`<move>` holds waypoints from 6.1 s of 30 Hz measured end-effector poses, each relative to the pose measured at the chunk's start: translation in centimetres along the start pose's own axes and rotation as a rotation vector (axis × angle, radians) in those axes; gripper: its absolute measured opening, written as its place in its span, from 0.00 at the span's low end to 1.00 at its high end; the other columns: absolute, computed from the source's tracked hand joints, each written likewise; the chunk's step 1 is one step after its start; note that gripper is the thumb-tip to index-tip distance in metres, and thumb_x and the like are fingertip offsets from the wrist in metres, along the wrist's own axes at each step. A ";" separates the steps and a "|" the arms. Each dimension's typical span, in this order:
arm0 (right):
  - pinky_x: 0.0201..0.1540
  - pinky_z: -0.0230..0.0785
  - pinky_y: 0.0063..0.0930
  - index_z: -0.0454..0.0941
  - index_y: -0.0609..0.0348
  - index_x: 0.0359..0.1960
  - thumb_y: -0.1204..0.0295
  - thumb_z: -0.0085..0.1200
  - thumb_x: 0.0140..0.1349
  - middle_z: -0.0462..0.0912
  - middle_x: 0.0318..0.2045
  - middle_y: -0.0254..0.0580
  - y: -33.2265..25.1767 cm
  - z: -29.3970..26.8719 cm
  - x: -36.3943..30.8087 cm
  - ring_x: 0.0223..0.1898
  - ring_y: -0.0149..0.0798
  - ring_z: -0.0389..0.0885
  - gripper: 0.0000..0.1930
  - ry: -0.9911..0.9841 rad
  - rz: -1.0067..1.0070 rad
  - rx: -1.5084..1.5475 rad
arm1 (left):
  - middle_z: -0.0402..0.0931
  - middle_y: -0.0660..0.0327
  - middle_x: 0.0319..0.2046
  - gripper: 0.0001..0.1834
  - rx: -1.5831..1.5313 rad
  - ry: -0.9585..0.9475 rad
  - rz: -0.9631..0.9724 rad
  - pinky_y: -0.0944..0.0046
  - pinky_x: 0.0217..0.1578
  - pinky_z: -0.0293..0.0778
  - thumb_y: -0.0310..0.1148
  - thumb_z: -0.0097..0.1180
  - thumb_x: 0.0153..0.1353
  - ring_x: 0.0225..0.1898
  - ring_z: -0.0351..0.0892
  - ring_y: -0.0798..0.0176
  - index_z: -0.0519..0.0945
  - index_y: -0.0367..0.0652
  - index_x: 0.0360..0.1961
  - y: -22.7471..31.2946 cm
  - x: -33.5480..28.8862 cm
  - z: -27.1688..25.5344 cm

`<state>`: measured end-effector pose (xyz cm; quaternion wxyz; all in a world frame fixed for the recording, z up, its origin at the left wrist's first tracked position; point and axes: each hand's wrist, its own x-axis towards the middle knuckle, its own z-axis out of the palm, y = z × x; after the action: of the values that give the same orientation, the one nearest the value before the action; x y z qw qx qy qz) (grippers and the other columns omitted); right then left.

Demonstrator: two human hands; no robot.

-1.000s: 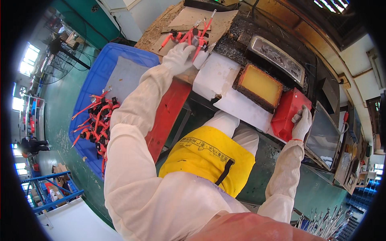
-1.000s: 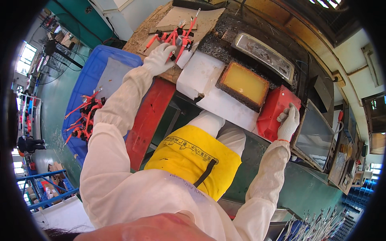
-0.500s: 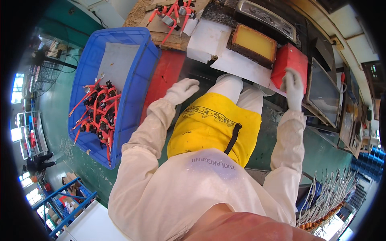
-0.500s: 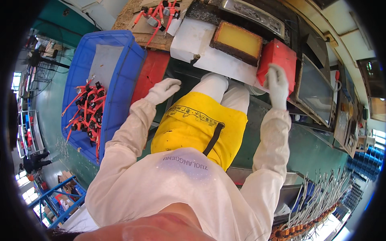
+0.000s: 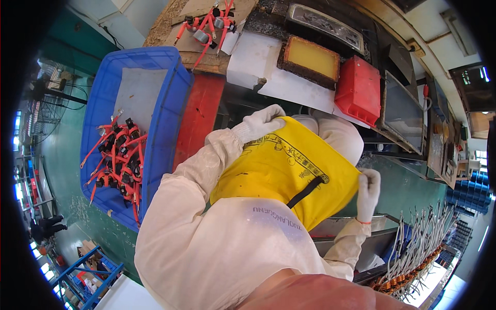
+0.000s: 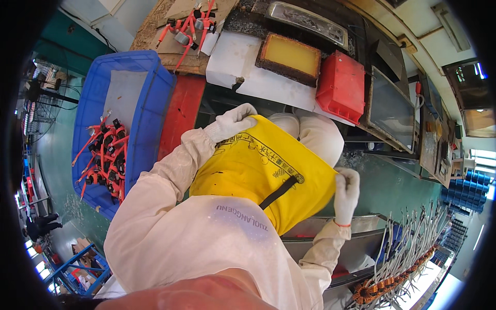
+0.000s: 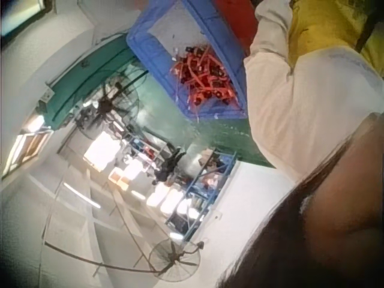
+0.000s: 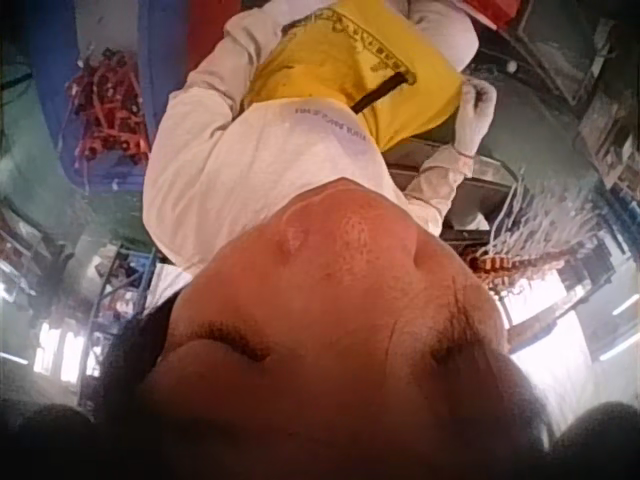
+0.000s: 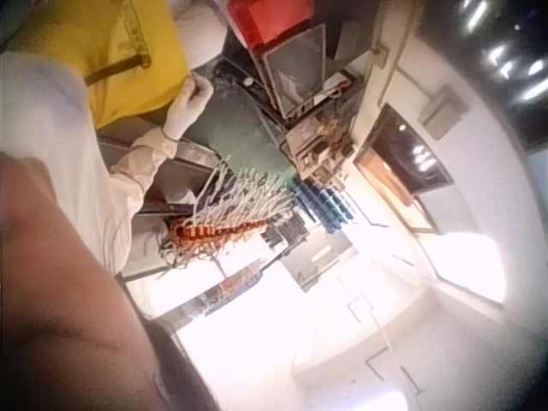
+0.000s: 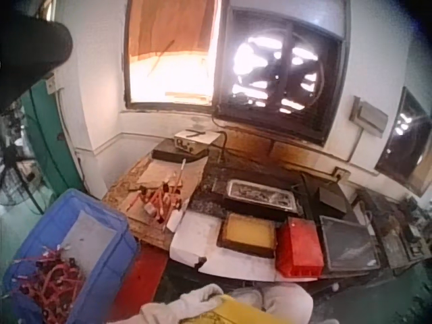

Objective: Tinning the ends of power cables by dipping the wire lugs into flux and then into a solder pot.

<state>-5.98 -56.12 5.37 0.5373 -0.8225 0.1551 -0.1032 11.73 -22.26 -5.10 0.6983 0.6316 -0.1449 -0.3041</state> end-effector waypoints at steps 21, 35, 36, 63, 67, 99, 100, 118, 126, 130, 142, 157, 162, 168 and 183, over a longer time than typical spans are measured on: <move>0.39 0.74 0.34 0.79 0.59 0.42 0.65 0.56 0.67 0.83 0.33 0.43 -1.2 11.9 18.8 0.33 0.41 0.81 0.10 -0.018 -0.556 -0.546 | 0.79 0.54 0.48 0.23 0.572 0.636 -0.227 0.57 0.52 0.74 0.48 0.61 0.61 0.50 0.79 0.53 0.76 0.47 0.52 0.3 -3.0 -6.0; 0.21 0.55 0.21 0.80 0.58 0.38 0.56 0.52 0.71 0.76 0.24 0.29 2.7 10.3 31.2 0.20 0.22 0.64 0.17 0.134 -0.059 -0.261 | 0.74 0.52 0.52 0.27 1.277 1.141 -0.367 0.49 0.51 0.74 0.40 0.59 0.60 0.53 0.75 0.44 0.68 0.47 0.60 5.2 -17.5 -15.8; 0.20 0.52 0.21 0.80 0.57 0.38 0.56 0.52 0.71 0.76 0.24 0.28 2.5 10.4 30.9 0.18 0.21 0.61 0.16 0.150 -0.060 -0.238 | 0.75 0.52 0.51 0.24 1.148 1.105 -0.443 0.46 0.49 0.75 0.40 0.55 0.63 0.52 0.76 0.44 0.68 0.48 0.59 5.3 -17.2 -16.0; 0.23 0.61 0.21 0.82 0.60 0.44 0.53 0.51 0.70 0.79 0.27 0.32 2.8 9.3 30.4 0.21 0.25 0.68 0.21 0.135 -0.179 -0.318 | 0.76 0.47 0.53 0.34 0.864 1.710 -0.795 0.44 0.54 0.72 0.59 0.54 0.56 0.58 0.75 0.46 0.76 0.46 0.56 5.6 -29.8 -18.6; 0.21 0.56 0.21 0.82 0.58 0.44 0.52 0.52 0.70 0.79 0.26 0.31 3.4 9.5 30.8 0.19 0.23 0.65 0.20 0.132 -0.191 -0.274 | 0.80 0.47 0.51 0.34 0.812 1.522 -1.017 0.44 0.52 0.73 0.59 0.52 0.57 0.55 0.79 0.44 0.78 0.42 0.53 2.6 -32.2 -22.2; 0.47 0.74 0.28 0.63 0.62 0.67 0.58 0.57 0.68 0.78 0.51 0.43 -9.8 22.3 14.0 0.42 0.37 0.80 0.32 -1.211 -0.208 0.511 | 0.80 0.45 0.43 0.19 -0.594 0.329 0.271 0.50 0.51 0.79 0.33 0.52 0.67 0.44 0.84 0.46 0.73 0.32 0.55 12.9 -12.5 -7.8; 0.48 0.75 0.30 0.62 0.63 0.68 0.54 0.59 0.66 0.75 0.57 0.44 -10.2 22.3 12.6 0.46 0.38 0.79 0.35 -1.282 -0.073 0.622 | 0.80 0.52 0.43 0.17 -0.430 0.303 0.114 0.56 0.52 0.77 0.32 0.53 0.66 0.46 0.82 0.57 0.76 0.34 0.53 13.2 -10.5 -7.4; 0.42 0.76 0.25 0.62 0.62 0.65 0.67 0.64 0.60 0.78 0.50 0.53 -4.8 12.1 19.8 0.32 0.38 0.82 0.34 -0.209 -0.163 0.731 | 0.80 0.58 0.47 0.17 0.458 0.889 0.139 0.64 0.50 0.74 0.41 0.59 0.65 0.47 0.80 0.64 0.81 0.42 0.48 10.8 -2.7 -13.6; 0.28 0.71 0.25 0.74 0.58 0.47 0.70 0.62 0.63 0.81 0.28 0.34 3.2 9.2 31.0 0.23 0.29 0.77 0.14 0.031 -0.073 0.459 | 0.79 0.51 0.48 0.26 1.410 1.337 -0.055 0.54 0.55 0.72 0.53 0.57 0.64 0.49 0.81 0.49 0.79 0.43 0.53 6.9 -9.4 -22.3; 0.29 0.71 0.24 0.65 0.60 0.61 0.71 0.64 0.60 0.79 0.26 0.33 1.7 11.3 31.0 0.23 0.28 0.77 0.29 0.061 -0.148 0.409 | 0.81 0.49 0.48 0.33 0.929 1.143 -0.461 0.53 0.56 0.70 0.61 0.54 0.61 0.50 0.80 0.45 0.78 0.43 0.54 8.5 -9.2 -22.1; 0.50 0.71 0.22 0.65 0.56 0.65 0.76 0.69 0.51 0.77 0.46 0.33 0.6 12.3 31.3 0.44 0.27 0.75 0.37 0.058 -0.199 0.079 | 0.81 0.50 0.52 0.42 0.839 0.999 -0.640 0.57 0.57 0.69 0.65 0.54 0.57 0.55 0.79 0.48 0.73 0.46 0.64 7.3 -9.3 -24.0; 0.55 0.70 0.26 0.65 0.58 0.65 0.78 0.69 0.50 0.76 0.51 0.36 0.4 12.5 31.4 0.49 0.29 0.75 0.38 -0.015 -0.256 0.056 | 0.81 0.48 0.52 0.45 0.736 0.972 -0.575 0.60 0.56 0.69 0.65 0.55 0.57 0.54 0.80 0.51 0.71 0.41 0.65 7.7 -9.4 -23.7; 0.55 0.70 0.25 0.65 0.57 0.65 0.76 0.69 0.51 0.76 0.51 0.36 1.7 12.1 32.0 0.49 0.29 0.75 0.38 0.016 -0.342 0.046 | 0.80 0.48 0.53 0.45 0.777 0.981 -0.608 0.60 0.57 0.69 0.65 0.55 0.56 0.55 0.79 0.50 0.71 0.41 0.66 8.1 -9.0 -23.3; 0.37 0.78 0.25 0.57 0.56 0.70 0.70 0.69 0.55 0.80 0.41 0.38 1.6 12.0 32.9 0.33 0.29 0.80 0.43 0.167 -0.008 0.359 | 0.80 0.48 0.54 0.45 0.841 1.040 -0.612 0.58 0.59 0.67 0.66 0.54 0.56 0.57 0.78 0.48 0.71 0.43 0.66 7.8 -9.3 -23.2; 0.55 0.70 0.29 0.54 0.56 0.73 0.59 0.73 0.51 0.77 0.55 0.46 2.3 13.3 40.6 0.50 0.36 0.79 0.51 0.540 -0.103 0.211 | 0.80 0.49 0.54 0.43 0.803 1.023 -0.584 0.58 0.57 0.69 0.64 0.54 0.57 0.55 0.79 0.49 0.72 0.45 0.65 8.0 -9.3 -23.0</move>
<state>35.98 -60.54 -1.90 0.5534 -0.7115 0.2389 -0.3611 20.00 1.79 0.69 0.2822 0.9166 0.2752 -0.0673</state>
